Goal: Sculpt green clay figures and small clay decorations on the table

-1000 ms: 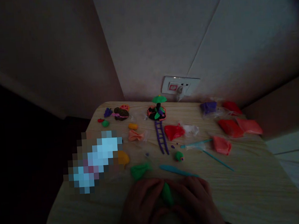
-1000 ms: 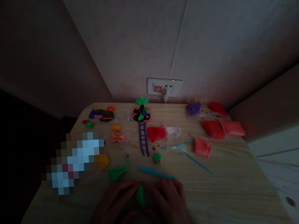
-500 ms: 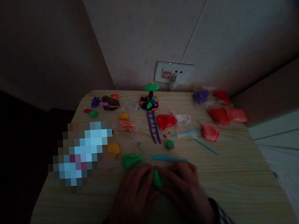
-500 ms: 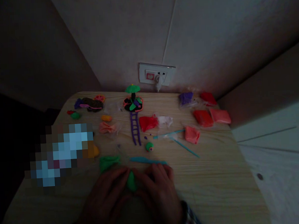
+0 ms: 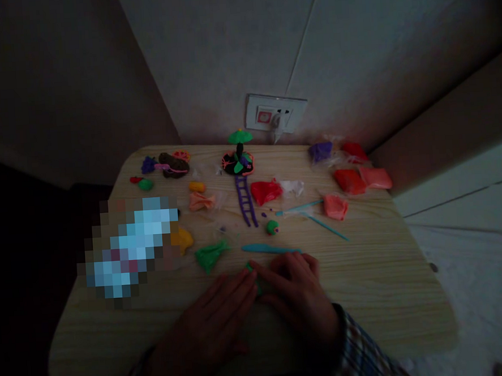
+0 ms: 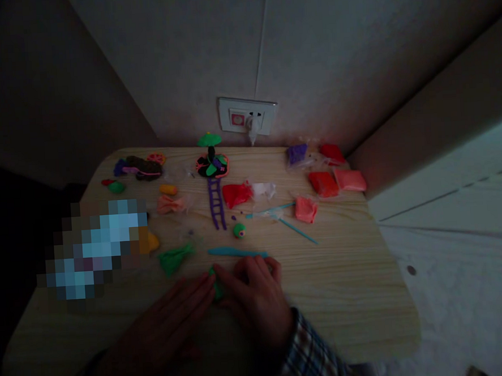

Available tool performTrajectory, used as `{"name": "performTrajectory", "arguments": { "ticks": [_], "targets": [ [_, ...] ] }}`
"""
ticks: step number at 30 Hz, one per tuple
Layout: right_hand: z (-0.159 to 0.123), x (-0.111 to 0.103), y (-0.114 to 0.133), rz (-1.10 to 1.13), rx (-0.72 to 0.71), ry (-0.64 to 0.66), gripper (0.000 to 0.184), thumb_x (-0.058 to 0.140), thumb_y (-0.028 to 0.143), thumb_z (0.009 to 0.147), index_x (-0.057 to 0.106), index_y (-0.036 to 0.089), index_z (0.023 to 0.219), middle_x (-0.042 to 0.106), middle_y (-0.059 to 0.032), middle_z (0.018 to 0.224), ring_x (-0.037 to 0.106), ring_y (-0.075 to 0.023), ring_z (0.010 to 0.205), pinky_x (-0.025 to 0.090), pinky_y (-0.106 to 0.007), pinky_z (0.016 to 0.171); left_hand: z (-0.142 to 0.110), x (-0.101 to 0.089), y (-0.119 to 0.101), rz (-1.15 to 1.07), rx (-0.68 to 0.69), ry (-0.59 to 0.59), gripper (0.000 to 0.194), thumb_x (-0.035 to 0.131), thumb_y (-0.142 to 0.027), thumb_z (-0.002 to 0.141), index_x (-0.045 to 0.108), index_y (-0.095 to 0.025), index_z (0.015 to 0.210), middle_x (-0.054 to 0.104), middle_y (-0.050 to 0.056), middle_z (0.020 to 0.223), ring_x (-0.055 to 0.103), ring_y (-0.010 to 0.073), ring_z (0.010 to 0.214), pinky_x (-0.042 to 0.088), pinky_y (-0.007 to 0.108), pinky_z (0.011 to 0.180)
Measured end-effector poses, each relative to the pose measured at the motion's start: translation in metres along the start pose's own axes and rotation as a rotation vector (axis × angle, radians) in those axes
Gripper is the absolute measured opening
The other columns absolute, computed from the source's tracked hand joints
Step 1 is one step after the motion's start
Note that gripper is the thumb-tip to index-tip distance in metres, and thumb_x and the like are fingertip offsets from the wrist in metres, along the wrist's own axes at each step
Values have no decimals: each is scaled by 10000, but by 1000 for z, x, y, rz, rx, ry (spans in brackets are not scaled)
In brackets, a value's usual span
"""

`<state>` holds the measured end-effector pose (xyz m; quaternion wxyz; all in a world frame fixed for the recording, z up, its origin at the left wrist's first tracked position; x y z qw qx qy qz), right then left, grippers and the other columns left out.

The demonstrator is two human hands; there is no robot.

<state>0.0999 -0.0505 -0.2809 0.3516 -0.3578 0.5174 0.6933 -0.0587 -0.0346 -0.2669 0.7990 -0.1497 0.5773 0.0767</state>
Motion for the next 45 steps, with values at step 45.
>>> {"name": "performTrajectory", "arguments": {
  "ticks": [45],
  "targets": [
    [17, -19, -40, -4, -34, -42, 175, 414, 173, 936, 589, 181, 922, 653, -64, 806, 612, -182, 740, 505, -298, 681, 15, 3, -8, 38, -136, -180, 345, 530, -200, 919, 568, -59, 1231, 682, 147, 1204, 603, 228, 1188, 525, 360, 1004]
  ]
}}
Point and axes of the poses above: each hand's wrist, its own z-axis towards the middle knuckle, its own x-axis out of the palm, y = z × x, the point moved 5 cm from there along z, towards the middle knuckle
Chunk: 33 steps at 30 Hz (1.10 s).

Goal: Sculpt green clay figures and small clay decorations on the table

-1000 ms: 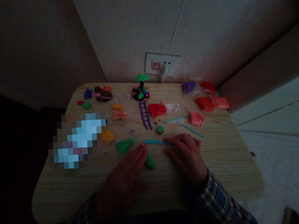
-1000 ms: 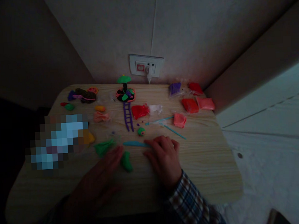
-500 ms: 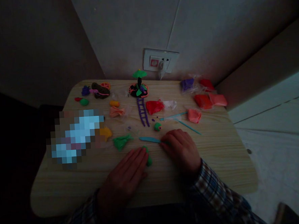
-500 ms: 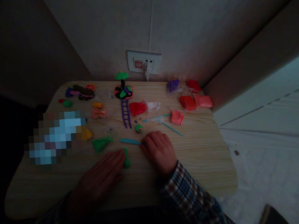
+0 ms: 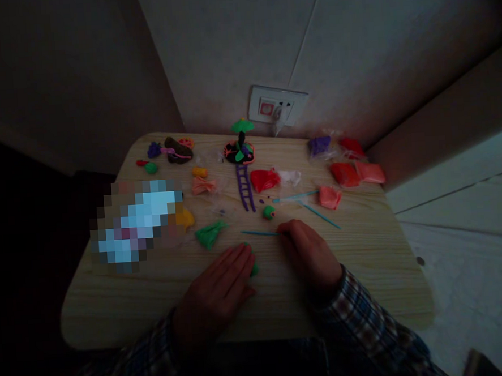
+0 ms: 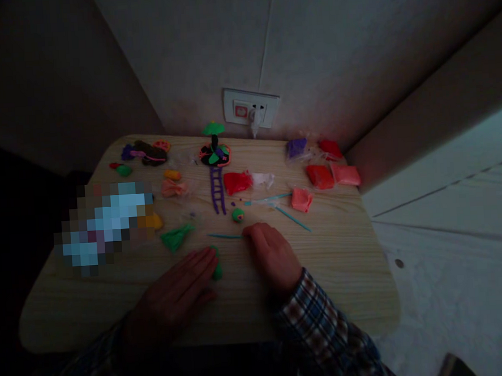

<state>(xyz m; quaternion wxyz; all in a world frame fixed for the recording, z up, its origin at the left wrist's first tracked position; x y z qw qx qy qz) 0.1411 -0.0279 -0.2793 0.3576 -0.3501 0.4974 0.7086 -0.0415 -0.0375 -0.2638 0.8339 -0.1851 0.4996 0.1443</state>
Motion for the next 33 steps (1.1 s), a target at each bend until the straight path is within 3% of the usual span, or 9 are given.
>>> {"name": "performTrajectory", "arguments": {
  "ticks": [5, 12, 20, 25, 29, 33],
  "targets": [
    [2, 0, 4, -14, -71, 57, 243, 393, 126, 931, 619, 174, 1010, 648, -80, 849, 607, -192, 785, 501, -306, 708, 1, 3, -1, 38, 36, 42, 327, 484, -197, 938, 579, -42, 1209, 671, 156, 1222, 606, 242, 1184, 534, 369, 992],
    [8, 1, 9, -20, -94, 32, 222, 446, 223, 947, 652, 175, 881, 642, -67, 806, 582, -179, 733, 472, -292, 677, -5, -4, -2, -9, 65, 13, 339, 473, -183, 940, 558, -42, 1236, 660, 150, 1244, 550, 236, 1252, 496, 376, 1036],
    [9, 3, 14, 92, -197, 82, 269, 389, 177, 947, 619, 179, 807, 570, -40, 720, 517, -153, 656, 421, -251, 614, -4, 1, -3, -43, 106, 113, 354, 447, -183, 947, 545, -31, 1252, 642, 161, 1268, 565, 249, 1234, 516, 382, 1014],
    [12, 2, 10, 92, -182, 53, 239, 402, 157, 934, 596, 184, 797, 574, -43, 735, 510, -156, 659, 404, -252, 613, -7, 5, -2, -55, 99, 153, 399, 455, -215, 945, 516, -21, 1288, 604, 182, 1313, 528, 265, 1272, 498, 401, 1037],
    [13, 5, 11, 137, -240, 135, 234, 406, 151, 930, 579, 182, 776, 560, -36, 710, 504, -154, 644, 399, -245, 601, -7, 6, -2, -45, 116, 171, 406, 440, -229, 951, 510, -24, 1295, 596, 180, 1324, 531, 260, 1269, 497, 394, 1040],
    [16, 4, 8, 137, -191, 95, 225, 407, 155, 935, 585, 176, 800, 569, -45, 737, 524, -161, 683, 410, -250, 631, -4, 4, -1, -33, 122, 154, 390, 415, -232, 961, 530, -20, 1268, 619, 175, 1297, 566, 264, 1232, 519, 394, 1014]
  ]
}}
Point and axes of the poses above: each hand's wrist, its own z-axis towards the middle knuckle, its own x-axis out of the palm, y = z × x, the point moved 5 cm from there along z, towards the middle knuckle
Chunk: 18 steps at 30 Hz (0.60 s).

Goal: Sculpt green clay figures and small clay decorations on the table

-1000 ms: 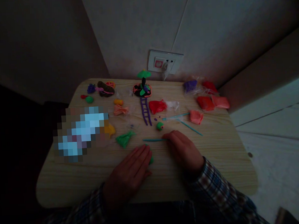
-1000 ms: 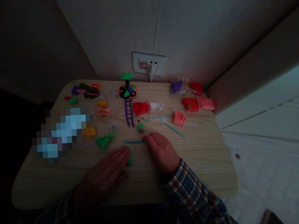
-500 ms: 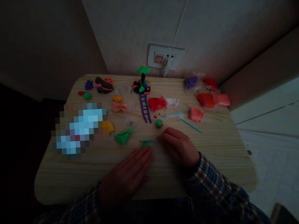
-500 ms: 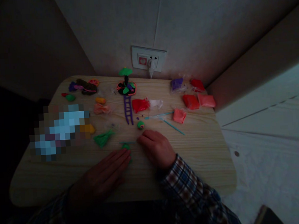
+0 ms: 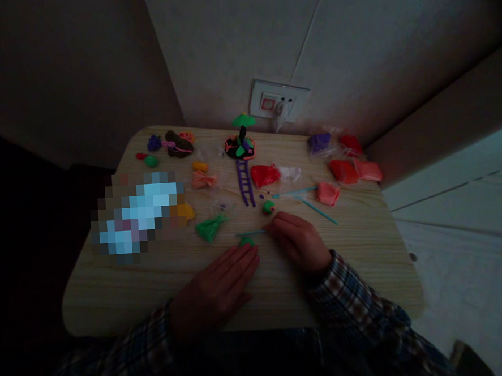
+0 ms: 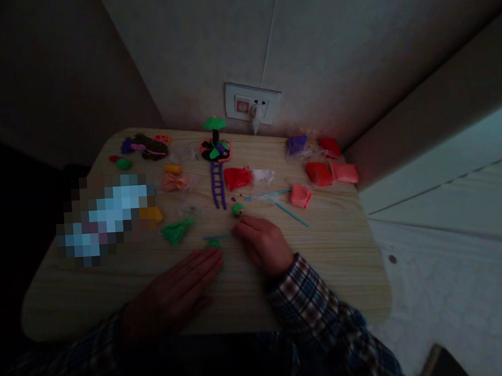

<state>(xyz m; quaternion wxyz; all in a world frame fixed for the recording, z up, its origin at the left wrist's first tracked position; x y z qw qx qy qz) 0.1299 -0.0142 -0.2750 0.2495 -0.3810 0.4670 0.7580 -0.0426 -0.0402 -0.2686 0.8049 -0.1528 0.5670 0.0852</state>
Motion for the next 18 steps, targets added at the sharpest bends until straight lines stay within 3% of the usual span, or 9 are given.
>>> {"name": "performTrajectory", "arguments": {
  "ticks": [6, 12, 18],
  "targets": [
    [1, 3, 0, 37, -33, 62, 251, 405, 186, 950, 607, 174, 801, 602, -48, 736, 553, -163, 683, 447, -256, 636, 0, 1, 1, -37, 13, -14, 361, 407, -183, 958, 535, -34, 1261, 630, 154, 1289, 560, 247, 1240, 511, 405, 1029],
    [1, 0, -1, -35, -15, 17, 304, 401, 146, 938, 624, 166, 1143, 670, -90, 915, 611, -203, 841, 486, -320, 745, -1, -3, 2, -50, -4, -43, 349, 412, -172, 956, 538, -39, 1255, 633, 153, 1285, 554, 248, 1246, 507, 402, 1029],
    [6, -1, 6, -125, -46, -30, 236, 446, 170, 930, 681, 166, 943, 666, -92, 882, 598, -206, 818, 473, -317, 718, 0, -1, 3, -41, 10, 5, 356, 405, -148, 955, 521, -40, 1273, 623, 153, 1299, 525, 237, 1277, 463, 420, 1071]
  ]
}}
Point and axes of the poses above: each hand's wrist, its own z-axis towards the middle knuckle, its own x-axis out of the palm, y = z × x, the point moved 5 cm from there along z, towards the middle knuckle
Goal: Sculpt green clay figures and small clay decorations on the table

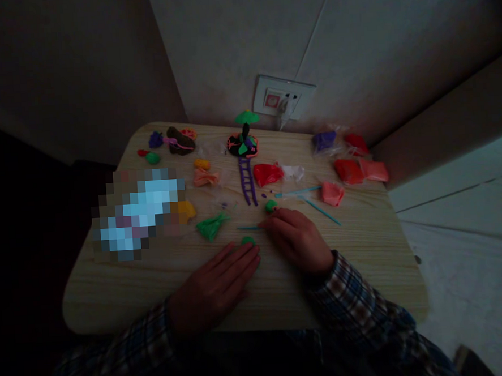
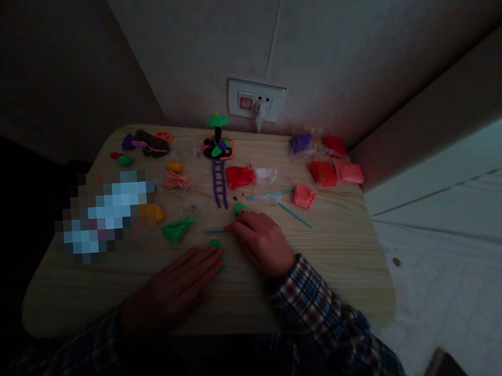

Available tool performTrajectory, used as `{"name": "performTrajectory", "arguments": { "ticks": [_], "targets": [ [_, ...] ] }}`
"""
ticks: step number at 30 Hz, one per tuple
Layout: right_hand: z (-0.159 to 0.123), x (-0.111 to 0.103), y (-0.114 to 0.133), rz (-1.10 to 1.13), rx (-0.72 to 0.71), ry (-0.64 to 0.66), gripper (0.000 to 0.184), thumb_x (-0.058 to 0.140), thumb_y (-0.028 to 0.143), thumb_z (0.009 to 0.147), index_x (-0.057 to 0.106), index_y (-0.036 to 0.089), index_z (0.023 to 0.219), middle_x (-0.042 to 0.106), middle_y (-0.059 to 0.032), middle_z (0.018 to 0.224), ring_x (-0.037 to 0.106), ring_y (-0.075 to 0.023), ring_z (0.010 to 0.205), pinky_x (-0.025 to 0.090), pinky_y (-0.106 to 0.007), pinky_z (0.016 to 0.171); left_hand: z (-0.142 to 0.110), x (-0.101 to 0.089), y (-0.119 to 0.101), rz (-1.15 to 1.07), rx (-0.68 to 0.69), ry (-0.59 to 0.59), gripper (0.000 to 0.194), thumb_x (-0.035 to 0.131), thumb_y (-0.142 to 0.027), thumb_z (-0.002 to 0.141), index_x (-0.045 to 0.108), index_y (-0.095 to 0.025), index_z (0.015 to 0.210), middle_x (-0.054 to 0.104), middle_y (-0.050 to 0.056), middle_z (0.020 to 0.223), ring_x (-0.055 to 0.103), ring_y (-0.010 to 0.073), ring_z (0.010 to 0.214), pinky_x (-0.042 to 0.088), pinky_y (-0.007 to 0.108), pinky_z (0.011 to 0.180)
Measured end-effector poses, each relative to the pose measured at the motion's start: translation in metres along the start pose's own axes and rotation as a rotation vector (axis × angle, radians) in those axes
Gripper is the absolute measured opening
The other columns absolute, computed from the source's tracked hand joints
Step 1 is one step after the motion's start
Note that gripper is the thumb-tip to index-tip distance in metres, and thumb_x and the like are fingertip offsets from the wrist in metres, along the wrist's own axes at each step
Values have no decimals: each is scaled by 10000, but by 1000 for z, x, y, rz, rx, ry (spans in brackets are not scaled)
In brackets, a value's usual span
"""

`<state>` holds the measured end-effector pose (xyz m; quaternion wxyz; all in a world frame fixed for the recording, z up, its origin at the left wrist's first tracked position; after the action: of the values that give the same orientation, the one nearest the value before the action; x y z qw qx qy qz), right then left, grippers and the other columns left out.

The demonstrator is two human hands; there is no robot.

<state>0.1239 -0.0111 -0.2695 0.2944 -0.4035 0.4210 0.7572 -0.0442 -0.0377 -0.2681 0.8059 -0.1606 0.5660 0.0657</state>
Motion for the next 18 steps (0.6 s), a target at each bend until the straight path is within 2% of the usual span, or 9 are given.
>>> {"name": "performTrajectory", "arguments": {
  "ticks": [3, 9, 15, 18],
  "targets": [
    [4, 4, 4, -17, -4, 26, 208, 482, 200, 927, 674, 167, 852, 659, -79, 853, 588, -193, 772, 467, -298, 693, -1, 1, 1, 5, 6, 20, 360, 401, -131, 952, 515, -40, 1282, 617, 151, 1308, 518, 231, 1284, 450, 420, 1083],
    [4, 6, 3, 128, 39, 35, 242, 433, 170, 944, 672, 175, 981, 646, -68, 873, 606, -169, 796, 490, -265, 721, -1, 0, 2, -2, 17, 17, 353, 403, -134, 956, 521, -42, 1275, 612, 139, 1318, 513, 235, 1288, 449, 422, 1084],
    [8, 2, 5, 156, -94, 103, 278, 399, 179, 958, 674, 186, 921, 624, -54, 841, 586, -156, 751, 471, -254, 682, -1, 1, 2, -17, 23, 3, 356, 392, -133, 959, 515, -38, 1280, 614, 144, 1313, 514, 234, 1287, 465, 413, 1073],
    [11, 3, 4, 109, -95, 105, 270, 391, 173, 960, 659, 187, 941, 623, -53, 864, 580, -152, 758, 460, -246, 673, -1, 0, 2, -14, 18, 3, 360, 390, -136, 960, 514, -33, 1282, 611, 153, 1315, 519, 239, 1282, 476, 412, 1064]
  ]
}}
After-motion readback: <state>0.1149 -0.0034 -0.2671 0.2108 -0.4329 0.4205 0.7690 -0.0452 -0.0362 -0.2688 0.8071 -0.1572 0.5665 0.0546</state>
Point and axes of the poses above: each hand's wrist, its own z-axis towards the middle knuckle, its own x-axis out of the palm, y = z × x, the point moved 5 cm from there along z, towards the middle knuckle
